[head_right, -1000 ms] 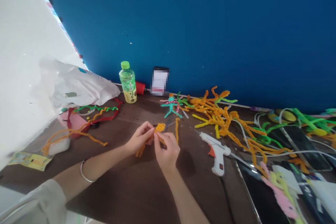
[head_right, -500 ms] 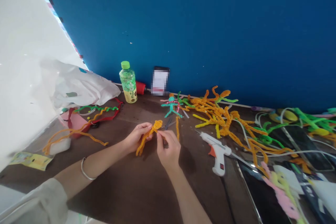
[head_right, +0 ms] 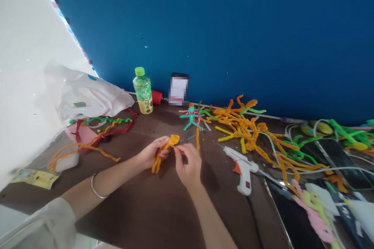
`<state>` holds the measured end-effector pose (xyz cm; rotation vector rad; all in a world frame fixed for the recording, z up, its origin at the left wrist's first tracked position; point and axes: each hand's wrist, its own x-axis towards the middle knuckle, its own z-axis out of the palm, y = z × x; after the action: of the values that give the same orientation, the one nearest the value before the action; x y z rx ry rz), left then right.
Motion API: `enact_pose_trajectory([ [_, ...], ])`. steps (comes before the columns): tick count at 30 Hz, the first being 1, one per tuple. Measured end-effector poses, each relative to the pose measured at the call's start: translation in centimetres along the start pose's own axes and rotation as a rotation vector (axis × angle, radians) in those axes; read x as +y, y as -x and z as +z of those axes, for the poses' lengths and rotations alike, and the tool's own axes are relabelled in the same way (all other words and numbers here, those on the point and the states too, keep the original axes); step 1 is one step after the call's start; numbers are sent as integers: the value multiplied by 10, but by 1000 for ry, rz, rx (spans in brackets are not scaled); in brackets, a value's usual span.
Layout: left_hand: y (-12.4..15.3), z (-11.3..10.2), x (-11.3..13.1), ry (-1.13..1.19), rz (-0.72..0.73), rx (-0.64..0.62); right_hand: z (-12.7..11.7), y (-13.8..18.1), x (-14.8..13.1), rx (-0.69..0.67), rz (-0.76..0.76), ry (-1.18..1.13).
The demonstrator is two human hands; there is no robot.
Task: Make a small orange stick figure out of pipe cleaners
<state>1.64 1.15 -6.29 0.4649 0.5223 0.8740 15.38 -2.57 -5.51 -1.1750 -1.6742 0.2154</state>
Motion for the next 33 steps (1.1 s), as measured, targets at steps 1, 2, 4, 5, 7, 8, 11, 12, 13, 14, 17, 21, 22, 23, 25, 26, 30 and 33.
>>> enact_pose_trajectory([
  [1, 0, -1, -1, -14, 11, 2, 0, 0, -1, -9, -11, 2],
  [2, -1, -1, -2, -29, 20, 5, 0, 1, -1, -18, -21, 0],
  [4, -1, -2, -3, -53, 35, 12, 1, 2, -3, -33, -36, -10],
  [5, -1, -2, -3, -61, 39, 13, 1, 2, -4, -36, -39, -13],
  [7, -1, -2, -3, -78, 46, 15, 1, 2, -5, -39, -42, -18],
  [8, -1, -2, -3, -87, 50, 16, 1, 2, -5, -40, -44, -19],
  [11, -1, -2, -2, -113, 48, 1, -1, 1, -5, -38, -59, -10],
  [12, -1, -2, -1, -114, 41, -12, -1, 0, -4, -34, -64, -1],
  [13, -1, -2, -1, -109, 32, -29, -2, 0, -3, -31, -68, 10],
  [14, 0, -2, 0, -98, 21, -45, -2, 0, -2, -29, -71, 21],
  [17, 1, -2, 3, -55, -12, -72, -3, -1, 3, -36, -71, 47],
  [21, 1, -2, 5, -22, -53, -84, -6, -3, 10, -69, -73, 58],
  [22, 1, -2, 5, -21, -58, -92, -7, -4, 11, -85, -74, 54],
  [23, 1, -3, 6, -23, -61, -98, -8, -6, 12, -106, -72, 46],
  [25, 1, -4, 6, -37, -63, -104, -13, -10, 14, -169, -54, 26],
  [26, 1, -4, 6, -51, -62, -106, -16, -13, 14, -211, -38, 19],
  [30, 2, -3, 7, -164, -54, -130, -33, -31, 13, -439, 21, 30],
  [33, 4, 1, 5, -268, -43, -90, -48, -49, 10, -634, 28, 72],
])
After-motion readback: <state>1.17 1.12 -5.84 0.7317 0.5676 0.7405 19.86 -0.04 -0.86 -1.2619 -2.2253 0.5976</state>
